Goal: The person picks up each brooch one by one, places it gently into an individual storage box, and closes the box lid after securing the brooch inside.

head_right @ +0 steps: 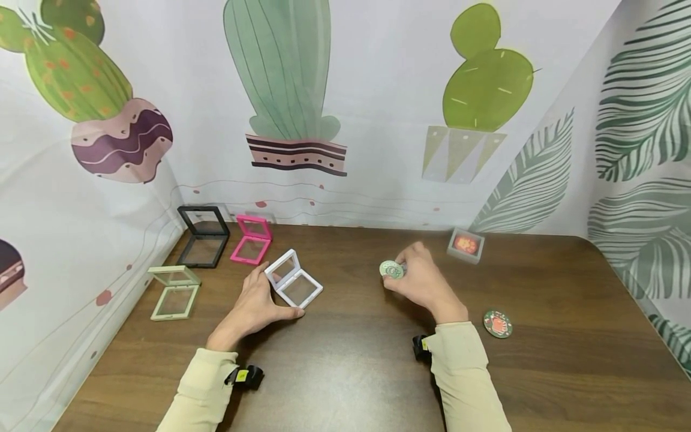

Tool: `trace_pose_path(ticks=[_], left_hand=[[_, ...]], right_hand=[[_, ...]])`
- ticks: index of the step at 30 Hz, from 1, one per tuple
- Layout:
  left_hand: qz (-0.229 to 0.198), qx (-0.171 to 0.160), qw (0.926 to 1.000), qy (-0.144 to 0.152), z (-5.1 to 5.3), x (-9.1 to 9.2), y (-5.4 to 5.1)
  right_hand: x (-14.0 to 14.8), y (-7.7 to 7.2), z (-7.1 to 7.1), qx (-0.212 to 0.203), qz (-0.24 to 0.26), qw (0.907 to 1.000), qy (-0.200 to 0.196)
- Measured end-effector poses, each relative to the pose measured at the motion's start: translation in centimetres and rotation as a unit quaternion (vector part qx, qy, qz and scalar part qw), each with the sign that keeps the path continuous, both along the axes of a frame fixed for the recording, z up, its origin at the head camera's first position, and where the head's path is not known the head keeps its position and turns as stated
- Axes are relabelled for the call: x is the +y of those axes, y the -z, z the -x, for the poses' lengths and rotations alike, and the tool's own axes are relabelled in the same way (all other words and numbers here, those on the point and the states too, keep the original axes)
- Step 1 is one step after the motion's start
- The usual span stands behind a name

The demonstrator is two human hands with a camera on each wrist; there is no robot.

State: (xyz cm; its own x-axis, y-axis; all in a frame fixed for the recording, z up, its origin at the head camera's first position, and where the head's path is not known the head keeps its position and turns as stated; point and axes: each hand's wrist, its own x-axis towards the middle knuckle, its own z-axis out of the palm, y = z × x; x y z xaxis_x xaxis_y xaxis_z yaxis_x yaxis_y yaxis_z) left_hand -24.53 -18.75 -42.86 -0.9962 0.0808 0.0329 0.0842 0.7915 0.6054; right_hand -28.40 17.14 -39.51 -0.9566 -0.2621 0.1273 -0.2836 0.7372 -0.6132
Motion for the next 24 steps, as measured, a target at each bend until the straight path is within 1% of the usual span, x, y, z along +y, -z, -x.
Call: trace_pose_path(ticks=[5, 12, 17, 24], left_hand=[[0.001, -0.002, 1.0, -0.004, -0.1, 0.0, -0.1], [0.0, -0.002, 1.0, -0.003, 0.0, 0.1, -0.1], [-0.001, -0.004, 1.0, -0.003, 0.0, 0.1, 0.0], [0.0, -0.001, 1.0, -0.007, -0.1, 0.1, 0.0]], right_hand=[[-1.1, 0.1, 0.1, -0.004, 0.004, 0.9999, -0.009], [-2.6, -0.4, -0.1, -0.022, 0.005, 0.9996, -0.016], [-3.7, -0.8, -0.1, -0.017, 0.007, 0.9995, -0.025], [-5.4, -0.7, -0.2, -0.004, 0.01, 0.9993, -0.036]])
